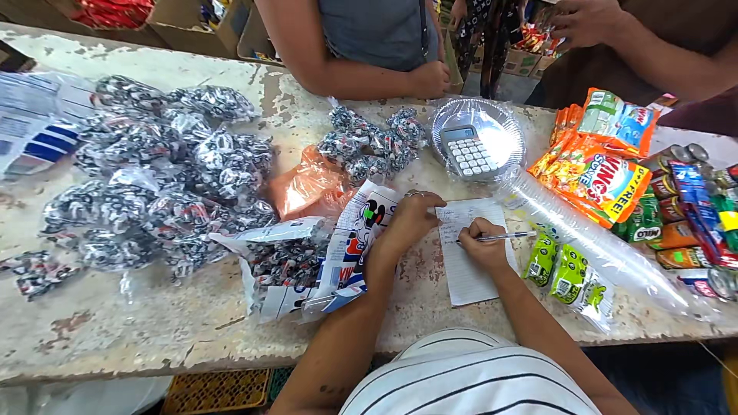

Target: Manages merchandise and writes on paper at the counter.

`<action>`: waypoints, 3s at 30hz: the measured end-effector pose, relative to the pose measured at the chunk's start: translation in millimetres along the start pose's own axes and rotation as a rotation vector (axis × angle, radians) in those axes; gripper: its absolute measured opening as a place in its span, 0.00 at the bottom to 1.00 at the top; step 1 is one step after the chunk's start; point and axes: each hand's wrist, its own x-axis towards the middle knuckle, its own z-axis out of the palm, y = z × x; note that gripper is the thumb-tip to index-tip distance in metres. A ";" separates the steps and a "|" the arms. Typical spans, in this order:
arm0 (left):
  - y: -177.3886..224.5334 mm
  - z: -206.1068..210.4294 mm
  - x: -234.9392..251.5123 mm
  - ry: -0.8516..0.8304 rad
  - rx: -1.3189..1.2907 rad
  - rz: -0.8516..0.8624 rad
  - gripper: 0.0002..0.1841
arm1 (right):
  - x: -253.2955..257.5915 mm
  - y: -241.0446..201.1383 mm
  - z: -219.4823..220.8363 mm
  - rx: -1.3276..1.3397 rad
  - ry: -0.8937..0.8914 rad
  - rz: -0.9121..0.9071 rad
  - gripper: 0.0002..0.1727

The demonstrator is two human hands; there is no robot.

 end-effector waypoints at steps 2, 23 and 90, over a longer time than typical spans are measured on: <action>0.0 0.3 -0.6 -0.002 0.005 -0.002 0.15 | -1.3 0.2 -0.3 0.005 -0.006 -0.010 0.16; -0.6 0.6 1.3 -0.022 0.003 -0.037 0.17 | 0.3 -0.9 -10.2 0.013 0.029 0.033 0.15; -1.0 1.5 1.3 -0.031 0.010 -0.056 0.17 | 6.6 -13.9 -40.7 -0.095 0.110 0.176 0.18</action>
